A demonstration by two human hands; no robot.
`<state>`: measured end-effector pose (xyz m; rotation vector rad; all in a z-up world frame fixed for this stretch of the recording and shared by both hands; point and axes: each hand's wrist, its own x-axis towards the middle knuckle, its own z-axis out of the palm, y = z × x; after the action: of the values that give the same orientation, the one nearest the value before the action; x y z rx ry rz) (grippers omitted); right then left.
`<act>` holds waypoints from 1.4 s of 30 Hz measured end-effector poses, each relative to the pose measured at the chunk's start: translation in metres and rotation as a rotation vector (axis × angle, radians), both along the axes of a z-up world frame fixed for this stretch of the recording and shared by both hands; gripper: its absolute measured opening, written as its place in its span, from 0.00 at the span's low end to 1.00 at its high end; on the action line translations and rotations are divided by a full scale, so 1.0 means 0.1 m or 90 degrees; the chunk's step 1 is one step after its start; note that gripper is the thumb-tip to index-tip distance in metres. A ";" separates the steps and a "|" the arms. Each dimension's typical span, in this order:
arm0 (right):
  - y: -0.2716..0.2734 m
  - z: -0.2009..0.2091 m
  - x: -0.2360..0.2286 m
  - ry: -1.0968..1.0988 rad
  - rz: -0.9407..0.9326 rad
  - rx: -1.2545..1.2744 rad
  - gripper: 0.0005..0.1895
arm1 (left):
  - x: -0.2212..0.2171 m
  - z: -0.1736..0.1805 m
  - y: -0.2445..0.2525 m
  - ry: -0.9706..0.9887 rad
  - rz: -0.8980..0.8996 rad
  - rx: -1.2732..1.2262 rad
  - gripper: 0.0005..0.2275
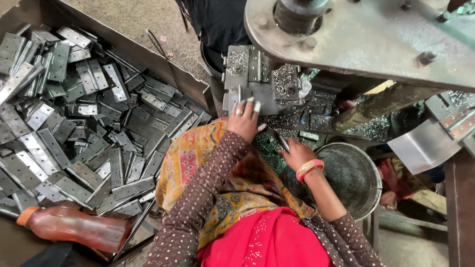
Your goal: The person repeatedly picks up metal brackets from a bin, places them into a press machine, and operates the lever to process them. The processed brackets are then dropped into a pile beside the machine.
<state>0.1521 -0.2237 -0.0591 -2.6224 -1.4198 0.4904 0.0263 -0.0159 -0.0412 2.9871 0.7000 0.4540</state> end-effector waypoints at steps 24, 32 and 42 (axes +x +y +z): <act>-0.11 -0.28 0.02 0.082 -0.027 -0.064 0.25 | 0.40 0.08 0.14 0.096 0.095 -0.098 0.20; -0.34 -1.01 -0.23 0.085 -0.095 -0.014 0.21 | 0.26 0.23 0.13 0.167 0.062 -0.179 0.18; 0.01 -0.32 0.16 0.066 -0.028 -0.146 0.29 | 0.44 0.04 0.10 0.131 0.088 -0.078 0.19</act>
<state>0.1680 -0.2227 -0.0906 -2.7479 -1.3443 0.8164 0.0699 -0.0060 -0.0375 2.9071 0.9192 0.1042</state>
